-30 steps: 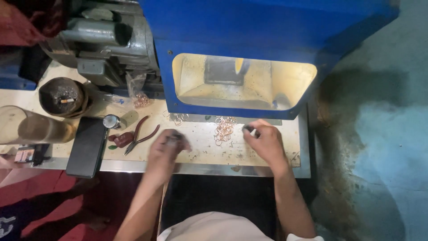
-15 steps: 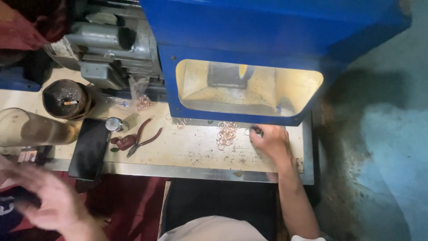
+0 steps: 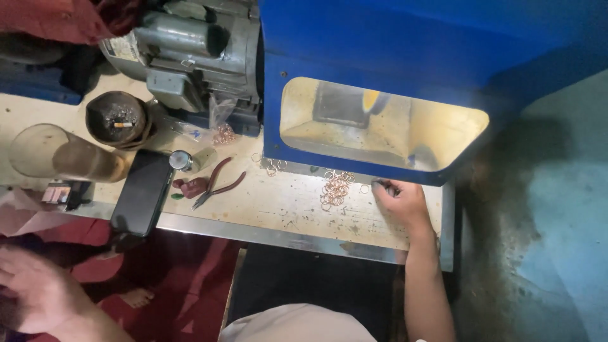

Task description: Polishing a small jewelry item using a motorized polishing wheel inside a protective blue enclosure.

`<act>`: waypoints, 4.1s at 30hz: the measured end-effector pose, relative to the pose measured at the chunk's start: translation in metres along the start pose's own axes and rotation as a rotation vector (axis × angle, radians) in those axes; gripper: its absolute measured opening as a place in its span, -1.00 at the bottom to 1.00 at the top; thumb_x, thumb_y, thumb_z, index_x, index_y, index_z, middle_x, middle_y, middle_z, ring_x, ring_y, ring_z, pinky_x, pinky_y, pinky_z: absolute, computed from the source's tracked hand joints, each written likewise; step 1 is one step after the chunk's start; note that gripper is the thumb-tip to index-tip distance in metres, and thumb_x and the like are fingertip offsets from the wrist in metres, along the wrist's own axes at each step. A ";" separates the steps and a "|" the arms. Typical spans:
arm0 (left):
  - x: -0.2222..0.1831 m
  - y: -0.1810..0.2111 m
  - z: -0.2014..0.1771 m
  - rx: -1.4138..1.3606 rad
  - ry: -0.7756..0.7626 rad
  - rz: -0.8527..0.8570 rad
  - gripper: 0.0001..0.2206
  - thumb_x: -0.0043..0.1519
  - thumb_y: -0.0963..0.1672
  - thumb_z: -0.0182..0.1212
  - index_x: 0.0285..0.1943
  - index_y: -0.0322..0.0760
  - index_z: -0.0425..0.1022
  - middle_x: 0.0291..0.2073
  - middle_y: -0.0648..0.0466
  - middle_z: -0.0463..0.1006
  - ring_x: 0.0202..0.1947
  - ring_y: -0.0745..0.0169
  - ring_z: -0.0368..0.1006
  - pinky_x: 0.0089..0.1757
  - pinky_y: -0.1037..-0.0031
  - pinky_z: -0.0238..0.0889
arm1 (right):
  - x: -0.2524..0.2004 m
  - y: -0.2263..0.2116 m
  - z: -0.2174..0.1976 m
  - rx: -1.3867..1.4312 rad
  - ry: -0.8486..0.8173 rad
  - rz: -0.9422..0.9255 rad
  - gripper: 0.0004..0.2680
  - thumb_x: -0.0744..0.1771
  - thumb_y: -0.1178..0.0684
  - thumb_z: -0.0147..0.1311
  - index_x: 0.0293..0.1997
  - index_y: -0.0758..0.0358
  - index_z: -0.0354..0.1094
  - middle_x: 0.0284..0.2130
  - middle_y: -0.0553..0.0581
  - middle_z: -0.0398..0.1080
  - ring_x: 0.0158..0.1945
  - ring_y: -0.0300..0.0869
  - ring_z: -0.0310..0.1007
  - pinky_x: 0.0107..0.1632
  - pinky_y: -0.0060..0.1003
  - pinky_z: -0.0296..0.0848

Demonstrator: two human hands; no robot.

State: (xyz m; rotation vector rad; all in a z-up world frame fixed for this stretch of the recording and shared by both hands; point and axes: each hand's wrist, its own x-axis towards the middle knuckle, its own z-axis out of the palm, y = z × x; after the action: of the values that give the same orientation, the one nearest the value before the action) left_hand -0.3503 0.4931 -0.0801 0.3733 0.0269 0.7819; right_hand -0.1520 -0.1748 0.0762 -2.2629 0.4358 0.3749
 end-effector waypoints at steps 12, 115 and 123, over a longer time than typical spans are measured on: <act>-0.020 -0.106 0.109 -0.820 0.100 -0.055 -0.56 0.49 -0.11 -0.07 0.56 -0.31 0.31 0.64 0.09 0.24 0.72 0.27 0.02 0.60 0.07 -0.21 | 0.004 0.008 0.001 0.071 0.021 -0.048 -0.81 0.33 -0.02 0.14 -0.14 0.26 0.58 -0.35 0.06 0.59 -0.30 -0.17 0.49 -0.28 -0.35 0.47; -0.045 -0.494 0.307 1.345 -0.914 -0.442 -0.80 0.25 -0.12 0.38 0.00 -0.25 0.68 -0.18 -0.07 0.70 -0.03 0.03 0.61 -0.02 0.30 0.44 | 0.120 -0.007 0.084 -0.179 -0.098 -0.785 -0.79 0.25 -0.03 0.26 -0.05 -0.01 0.56 -0.23 0.11 0.52 -0.03 0.06 0.51 -0.02 -0.09 0.50; -0.047 -0.495 0.312 1.406 -0.830 -0.480 -0.75 0.26 -0.06 0.38 0.01 -0.26 0.66 -0.18 -0.04 0.71 -0.06 0.02 0.63 -0.02 0.22 0.47 | 0.115 -0.012 0.062 0.346 -0.108 -0.383 -0.67 0.20 0.16 0.30 0.06 0.16 0.47 -0.40 0.09 0.55 -0.28 -0.22 0.51 -0.17 -0.25 0.54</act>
State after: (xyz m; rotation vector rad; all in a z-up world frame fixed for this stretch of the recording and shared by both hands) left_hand 0.0044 0.0403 0.0386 1.9216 -0.1189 -0.0405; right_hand -0.0514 -0.1426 -0.0019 -1.9216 0.0030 0.2029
